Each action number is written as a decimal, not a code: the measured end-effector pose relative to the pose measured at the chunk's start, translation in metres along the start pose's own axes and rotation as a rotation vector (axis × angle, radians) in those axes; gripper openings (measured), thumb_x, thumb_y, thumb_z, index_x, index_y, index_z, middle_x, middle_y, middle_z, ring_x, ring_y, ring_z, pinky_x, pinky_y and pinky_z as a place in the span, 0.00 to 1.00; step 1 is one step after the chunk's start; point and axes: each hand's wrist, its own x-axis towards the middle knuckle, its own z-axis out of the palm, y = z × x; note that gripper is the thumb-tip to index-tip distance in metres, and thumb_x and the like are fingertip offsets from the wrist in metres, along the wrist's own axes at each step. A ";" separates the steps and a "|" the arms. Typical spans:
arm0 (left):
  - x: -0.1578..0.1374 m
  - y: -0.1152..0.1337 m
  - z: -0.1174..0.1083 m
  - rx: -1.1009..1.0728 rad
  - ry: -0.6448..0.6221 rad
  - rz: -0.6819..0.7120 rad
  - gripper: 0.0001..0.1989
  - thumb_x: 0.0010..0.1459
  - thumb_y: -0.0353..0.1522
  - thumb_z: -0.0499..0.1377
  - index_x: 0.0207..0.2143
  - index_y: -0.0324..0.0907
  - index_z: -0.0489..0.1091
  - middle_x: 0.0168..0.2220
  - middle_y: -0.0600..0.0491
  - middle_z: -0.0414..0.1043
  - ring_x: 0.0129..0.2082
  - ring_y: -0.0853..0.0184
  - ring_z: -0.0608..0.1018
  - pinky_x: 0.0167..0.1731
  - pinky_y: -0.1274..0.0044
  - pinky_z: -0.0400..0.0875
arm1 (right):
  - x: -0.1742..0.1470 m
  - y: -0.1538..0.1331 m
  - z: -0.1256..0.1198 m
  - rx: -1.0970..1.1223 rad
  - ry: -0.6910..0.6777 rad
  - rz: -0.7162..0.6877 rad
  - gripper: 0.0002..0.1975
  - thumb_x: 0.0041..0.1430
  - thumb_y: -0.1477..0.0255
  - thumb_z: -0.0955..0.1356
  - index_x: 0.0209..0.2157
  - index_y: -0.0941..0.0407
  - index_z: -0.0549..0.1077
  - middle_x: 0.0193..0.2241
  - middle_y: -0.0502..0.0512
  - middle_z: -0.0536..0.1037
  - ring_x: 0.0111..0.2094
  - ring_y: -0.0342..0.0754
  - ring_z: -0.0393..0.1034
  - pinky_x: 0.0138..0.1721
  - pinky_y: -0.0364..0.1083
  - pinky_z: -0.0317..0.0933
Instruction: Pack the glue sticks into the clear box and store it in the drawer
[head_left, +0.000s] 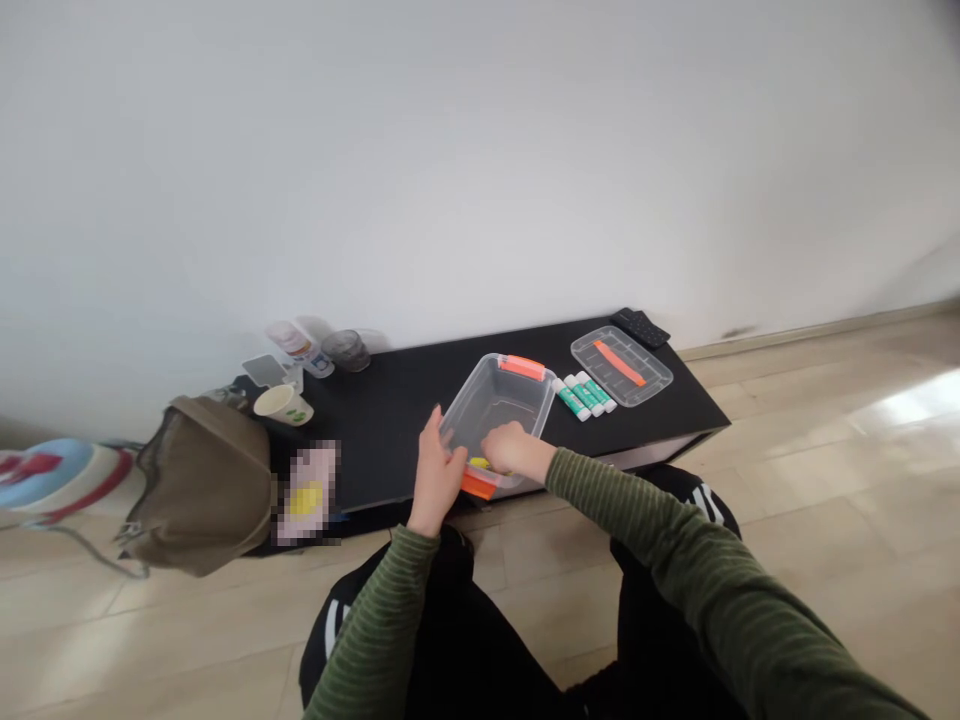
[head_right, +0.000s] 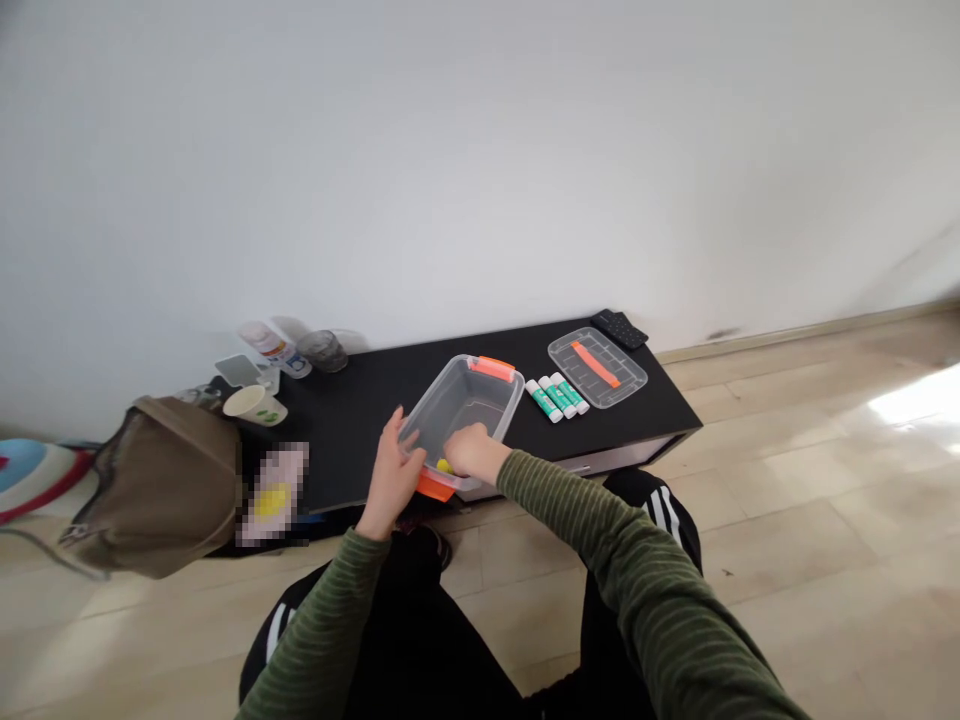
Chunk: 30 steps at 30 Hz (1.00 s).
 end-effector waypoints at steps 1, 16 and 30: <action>0.000 0.002 0.001 0.000 -0.004 0.016 0.41 0.53 0.26 0.58 0.69 0.44 0.53 0.67 0.39 0.55 0.61 0.54 0.72 0.62 0.59 0.67 | -0.005 0.002 0.002 0.025 0.042 -0.001 0.20 0.67 0.62 0.68 0.55 0.57 0.71 0.53 0.58 0.73 0.49 0.53 0.72 0.49 0.56 0.71; 0.001 0.008 0.008 0.009 -0.013 -0.010 0.34 0.54 0.25 0.56 0.65 0.43 0.61 0.62 0.41 0.58 0.57 0.56 0.76 0.57 0.63 0.72 | -0.060 0.137 -0.017 0.348 1.019 0.290 0.14 0.66 0.70 0.61 0.46 0.56 0.76 0.41 0.58 0.80 0.39 0.50 0.73 0.44 0.48 0.65; 0.001 0.012 0.007 0.061 0.001 -0.013 0.32 0.54 0.26 0.56 0.62 0.42 0.63 0.59 0.42 0.61 0.55 0.58 0.77 0.55 0.65 0.74 | -0.050 0.219 0.020 0.133 0.331 0.731 0.16 0.65 0.66 0.64 0.49 0.57 0.77 0.52 0.66 0.75 0.53 0.56 0.70 0.47 0.49 0.64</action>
